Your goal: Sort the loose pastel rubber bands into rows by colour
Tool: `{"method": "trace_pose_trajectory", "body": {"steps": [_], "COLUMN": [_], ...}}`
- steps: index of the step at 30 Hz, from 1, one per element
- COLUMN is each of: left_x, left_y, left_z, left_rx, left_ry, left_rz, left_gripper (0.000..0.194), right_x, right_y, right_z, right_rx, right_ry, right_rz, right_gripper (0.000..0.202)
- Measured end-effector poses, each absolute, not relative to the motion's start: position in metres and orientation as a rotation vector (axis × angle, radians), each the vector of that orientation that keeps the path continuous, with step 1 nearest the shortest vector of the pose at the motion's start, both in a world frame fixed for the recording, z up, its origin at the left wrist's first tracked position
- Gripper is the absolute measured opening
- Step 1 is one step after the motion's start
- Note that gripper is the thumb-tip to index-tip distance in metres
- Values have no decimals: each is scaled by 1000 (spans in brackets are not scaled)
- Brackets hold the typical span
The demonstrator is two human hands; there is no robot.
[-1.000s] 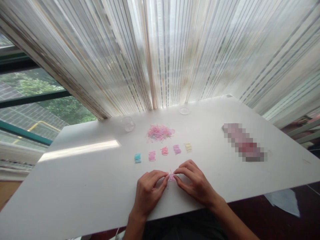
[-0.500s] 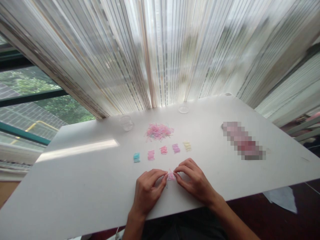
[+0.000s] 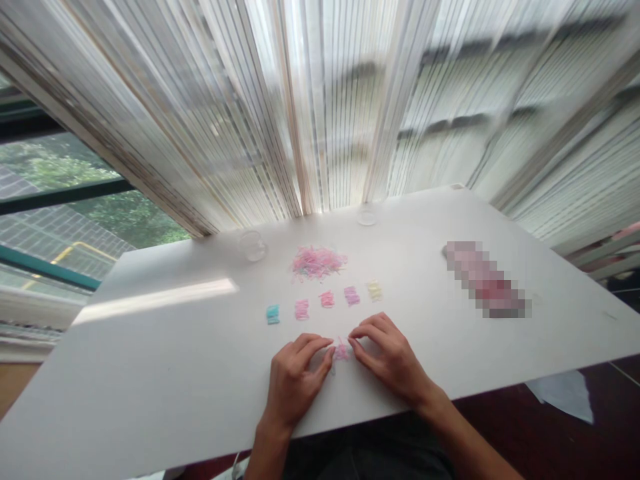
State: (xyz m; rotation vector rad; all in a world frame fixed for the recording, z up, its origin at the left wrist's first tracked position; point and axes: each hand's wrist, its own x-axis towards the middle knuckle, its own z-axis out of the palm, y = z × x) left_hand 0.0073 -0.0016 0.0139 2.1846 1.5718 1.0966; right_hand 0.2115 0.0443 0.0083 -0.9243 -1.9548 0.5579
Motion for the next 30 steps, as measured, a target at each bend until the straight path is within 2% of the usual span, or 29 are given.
{"method": "trace_pose_trajectory", "body": {"steps": [7,18,30], "left_x": [8,8,10], "left_y": [-2,-3,-1], "left_z": [16,15,16], "left_rx": [2157,2160,2192], "left_ry": [1592,1609,1626], "left_rz": [1060,1038,1006], "left_gripper": [11,13,12], "right_x": [225,224,220], "right_y": [69,85,72], "right_z": [15,6,2], "right_rx": [-1193,-1238,-1173], "right_ry": [-1969,-2068,-2142], "right_rz": [464,239,336], "right_gripper": [8,10,20]}}
